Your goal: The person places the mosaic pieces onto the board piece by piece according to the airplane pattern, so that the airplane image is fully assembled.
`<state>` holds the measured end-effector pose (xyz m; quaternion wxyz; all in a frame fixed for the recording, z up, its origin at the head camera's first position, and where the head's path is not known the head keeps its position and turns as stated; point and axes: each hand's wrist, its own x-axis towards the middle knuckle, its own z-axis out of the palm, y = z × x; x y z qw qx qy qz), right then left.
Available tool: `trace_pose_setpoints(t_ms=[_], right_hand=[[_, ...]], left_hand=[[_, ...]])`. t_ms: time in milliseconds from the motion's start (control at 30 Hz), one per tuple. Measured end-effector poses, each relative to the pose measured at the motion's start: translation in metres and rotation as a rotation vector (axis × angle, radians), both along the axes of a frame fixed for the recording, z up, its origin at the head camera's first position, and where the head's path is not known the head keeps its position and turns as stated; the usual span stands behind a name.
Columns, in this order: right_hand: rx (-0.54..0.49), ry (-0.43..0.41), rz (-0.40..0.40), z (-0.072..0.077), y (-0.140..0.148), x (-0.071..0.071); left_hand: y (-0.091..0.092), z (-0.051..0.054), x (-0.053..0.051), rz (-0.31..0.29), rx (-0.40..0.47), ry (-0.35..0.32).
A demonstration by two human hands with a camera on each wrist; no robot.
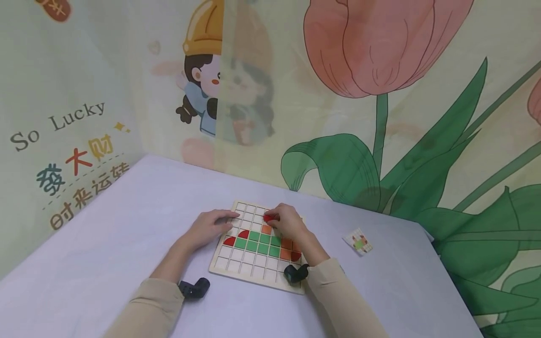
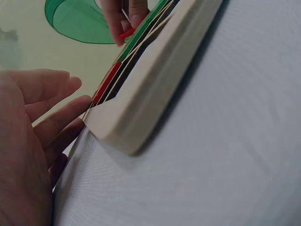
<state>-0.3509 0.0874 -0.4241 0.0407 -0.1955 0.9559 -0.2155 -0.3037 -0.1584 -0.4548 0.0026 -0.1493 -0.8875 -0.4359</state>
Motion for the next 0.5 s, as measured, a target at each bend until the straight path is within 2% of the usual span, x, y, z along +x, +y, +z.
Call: trace_pose_setpoints(t_ms=[167,500], right_hand=[[0.029,0.017,0.057,0.0016,0.0013,-0.0003],[0.013,-0.022,0.084,0.0060,0.0064,0.0012]], left_hand=[[0.0002,-0.0005,0.0000,0.002,-0.005,-0.004],[0.0004,-0.0001,0.0001,0.008,-0.009,-0.016]])
